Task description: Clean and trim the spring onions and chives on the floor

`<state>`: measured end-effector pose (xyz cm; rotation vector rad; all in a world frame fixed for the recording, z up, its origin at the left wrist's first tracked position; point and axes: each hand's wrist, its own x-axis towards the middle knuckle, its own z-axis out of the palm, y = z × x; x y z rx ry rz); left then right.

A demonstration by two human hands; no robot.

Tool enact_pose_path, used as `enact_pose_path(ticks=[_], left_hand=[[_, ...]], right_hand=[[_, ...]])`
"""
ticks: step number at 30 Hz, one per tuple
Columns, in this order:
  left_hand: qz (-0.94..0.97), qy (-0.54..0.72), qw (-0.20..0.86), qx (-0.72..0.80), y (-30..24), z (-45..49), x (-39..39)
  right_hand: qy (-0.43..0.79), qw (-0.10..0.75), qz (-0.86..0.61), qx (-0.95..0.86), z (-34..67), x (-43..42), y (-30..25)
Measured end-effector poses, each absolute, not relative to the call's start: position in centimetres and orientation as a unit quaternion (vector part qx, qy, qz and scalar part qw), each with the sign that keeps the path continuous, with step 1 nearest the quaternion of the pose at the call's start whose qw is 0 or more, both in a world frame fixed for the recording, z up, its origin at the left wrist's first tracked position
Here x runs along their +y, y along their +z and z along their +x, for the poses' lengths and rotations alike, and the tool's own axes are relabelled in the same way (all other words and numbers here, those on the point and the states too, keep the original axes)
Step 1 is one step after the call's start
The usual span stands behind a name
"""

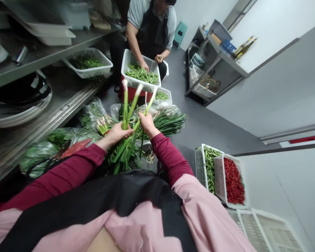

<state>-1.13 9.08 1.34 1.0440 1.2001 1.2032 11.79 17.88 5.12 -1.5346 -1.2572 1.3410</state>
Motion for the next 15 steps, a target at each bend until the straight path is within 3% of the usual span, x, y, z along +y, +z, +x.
enact_pose_path(ticks=[4,10,12,15], left_hand=[[0.484,0.502,0.526,0.487,1.6,-0.5,8.9],[0.39,0.521,0.6,0.466,2.8,-1.2,8.8],[0.401,0.517,0.6,0.46,3.0,-1.4,8.6],[0.405,0.508,0.626,0.431,3.3,-1.6,8.2]], right_hand=[[0.518,0.359,-0.596,-0.498,11.4,18.0,5.9],[0.626,0.168,-0.466,-0.602,13.0,15.1,5.6],[0.591,0.128,-0.434,-0.668,13.8,14.7,5.8],[0.427,0.083,-0.4,-0.807,14.9,15.2,6.5]])
